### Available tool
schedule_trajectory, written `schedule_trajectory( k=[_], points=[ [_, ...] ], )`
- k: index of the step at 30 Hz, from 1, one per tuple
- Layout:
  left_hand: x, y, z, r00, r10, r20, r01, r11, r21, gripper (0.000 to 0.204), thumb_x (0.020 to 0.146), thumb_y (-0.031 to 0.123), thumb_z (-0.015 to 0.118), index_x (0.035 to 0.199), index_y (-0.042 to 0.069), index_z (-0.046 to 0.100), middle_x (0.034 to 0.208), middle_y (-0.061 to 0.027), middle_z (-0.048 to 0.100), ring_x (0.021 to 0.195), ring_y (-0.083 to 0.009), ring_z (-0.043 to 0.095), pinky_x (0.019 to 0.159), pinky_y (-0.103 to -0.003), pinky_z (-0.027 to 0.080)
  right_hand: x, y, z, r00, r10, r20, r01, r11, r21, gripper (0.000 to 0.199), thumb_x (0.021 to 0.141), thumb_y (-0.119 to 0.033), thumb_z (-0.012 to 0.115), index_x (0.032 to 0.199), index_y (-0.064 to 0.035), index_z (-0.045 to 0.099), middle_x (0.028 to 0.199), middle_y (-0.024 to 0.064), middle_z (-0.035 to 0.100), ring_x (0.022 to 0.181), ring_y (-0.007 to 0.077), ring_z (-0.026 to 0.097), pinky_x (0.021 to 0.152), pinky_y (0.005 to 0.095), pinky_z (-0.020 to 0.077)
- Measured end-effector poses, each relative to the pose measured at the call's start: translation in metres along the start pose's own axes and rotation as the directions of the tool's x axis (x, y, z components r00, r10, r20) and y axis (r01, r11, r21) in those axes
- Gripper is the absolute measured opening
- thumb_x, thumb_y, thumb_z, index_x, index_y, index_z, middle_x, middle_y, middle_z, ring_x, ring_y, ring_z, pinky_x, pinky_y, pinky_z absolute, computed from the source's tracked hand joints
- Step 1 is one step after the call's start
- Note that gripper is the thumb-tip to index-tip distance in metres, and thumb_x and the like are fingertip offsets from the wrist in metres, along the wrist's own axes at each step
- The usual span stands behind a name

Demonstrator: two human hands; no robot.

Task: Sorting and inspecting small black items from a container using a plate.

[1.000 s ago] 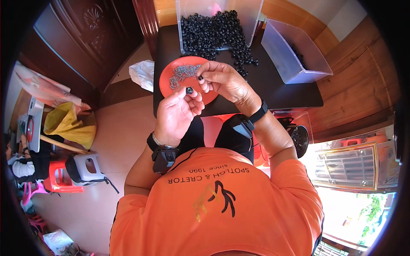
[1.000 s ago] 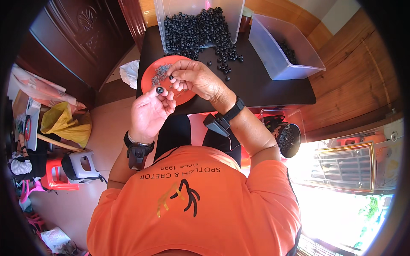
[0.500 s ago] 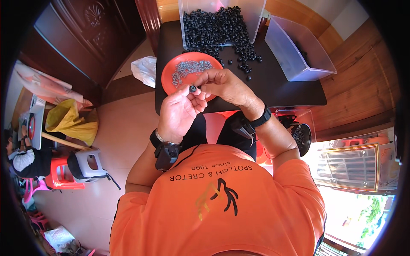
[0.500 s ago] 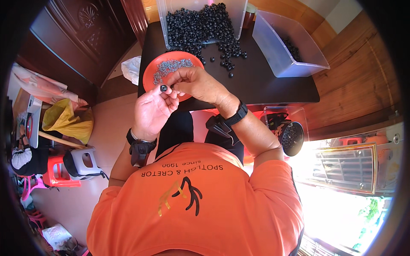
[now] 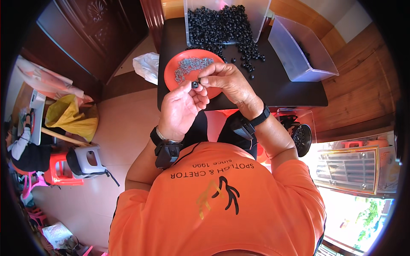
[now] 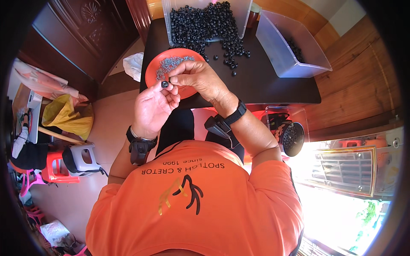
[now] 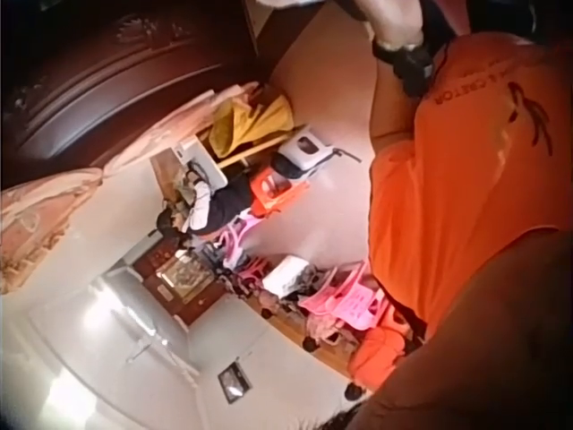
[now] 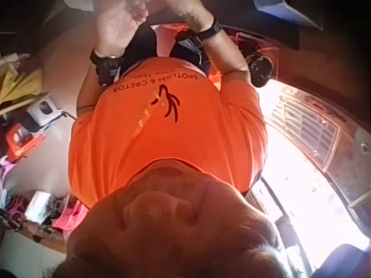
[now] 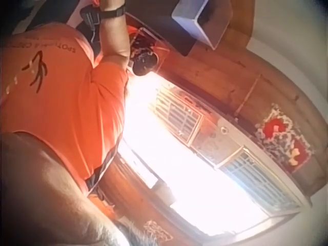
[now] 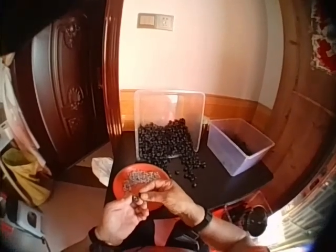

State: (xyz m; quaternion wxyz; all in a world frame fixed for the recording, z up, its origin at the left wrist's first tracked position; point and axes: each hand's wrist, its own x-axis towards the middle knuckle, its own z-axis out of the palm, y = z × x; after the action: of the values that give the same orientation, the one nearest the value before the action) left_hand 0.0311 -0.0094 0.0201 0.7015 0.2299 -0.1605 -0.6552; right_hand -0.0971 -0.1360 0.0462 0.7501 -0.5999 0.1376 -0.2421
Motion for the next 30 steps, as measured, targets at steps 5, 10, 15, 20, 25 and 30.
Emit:
schedule_trajectory(
  k=[5,10,15,20,25,30],
  points=[
    [-0.001,-0.001,-0.002,1.0,-0.014,0.003,0.013,1.0,0.028,0.028,0.097,0.028,0.046,0.092,0.003,0.055,0.088,-0.0092,0.059,0.077,-0.0201,0.059,0.072,-0.031,0.046,0.0,-0.003,0.001,0.995,-0.098,0.02,0.098,0.994,-0.037,0.009,0.08,0.0,0.069,0.09,-0.0009,0.068,0.087,0.0059,0.067,0.081,0.0134,0.063,0.077,0.0275,0.0509],
    [-0.001,-0.003,-0.002,0.999,-0.037,0.029,0.037,0.999,-0.001,0.029,0.097,0.029,0.045,0.09,0.003,0.056,0.087,-0.0088,0.059,0.077,-0.0203,0.059,0.072,-0.031,0.046,-0.001,-0.003,0.003,0.978,-0.188,0.087,0.197,0.975,-0.104,0.008,0.082,0.001,0.068,0.09,-0.001,0.068,0.089,0.0057,0.066,0.082,0.0129,0.062,0.077,0.028,0.0506],
    [-0.002,-0.004,-0.001,0.997,-0.056,0.044,0.057,0.998,-0.019,0.029,0.096,0.029,0.046,0.089,0.003,0.056,0.086,-0.0086,0.059,0.077,-0.0206,0.059,0.072,-0.032,0.046,0.002,0.002,-0.003,0.945,-0.272,0.183,0.291,0.953,-0.086,0.01,0.084,0.004,0.064,0.093,0.0002,0.066,0.083,0.0055,0.067,0.075,0.0112,0.063,0.072,0.0255,0.0532],
    [-0.002,-0.005,0.0,0.997,-0.066,0.048,0.066,0.998,-0.013,0.029,0.096,0.03,0.046,0.09,0.003,0.056,0.086,-0.0081,0.059,0.078,-0.0206,0.058,0.073,-0.032,0.045,0.001,0.003,-0.006,0.936,-0.271,0.225,0.292,0.954,-0.065,0.01,0.084,0.005,0.064,0.093,0.0003,0.066,0.087,0.0063,0.066,0.076,0.0114,0.063,0.073,0.0261,0.0533],
    [-0.001,-0.007,-0.001,0.995,-0.062,0.073,0.062,0.998,0.0,0.029,0.097,0.029,0.045,0.09,0.003,0.056,0.087,-0.0079,0.059,0.078,-0.0203,0.058,0.074,-0.031,0.045,0.001,0.005,-0.006,0.927,-0.299,0.227,0.32,0.945,-0.065,0.011,0.083,0.004,0.065,0.093,0.0,0.066,0.09,0.0067,0.066,0.077,0.0114,0.063,0.074,0.0264,0.0533],
    [-0.002,-0.008,-0.001,0.997,-0.062,0.049,0.061,0.998,0.016,0.028,0.097,0.028,0.045,0.091,0.003,0.056,0.087,-0.0081,0.059,0.078,-0.0202,0.058,0.073,-0.031,0.045,-0.007,-0.007,-0.001,0.983,-0.06,0.172,0.069,0.997,-0.045,0.01,0.081,0.004,0.067,0.089,-0.0014,0.067,0.088,0.0052,0.064,0.083,0.0136,0.061,0.077,0.0285,0.0506]
  ],
)
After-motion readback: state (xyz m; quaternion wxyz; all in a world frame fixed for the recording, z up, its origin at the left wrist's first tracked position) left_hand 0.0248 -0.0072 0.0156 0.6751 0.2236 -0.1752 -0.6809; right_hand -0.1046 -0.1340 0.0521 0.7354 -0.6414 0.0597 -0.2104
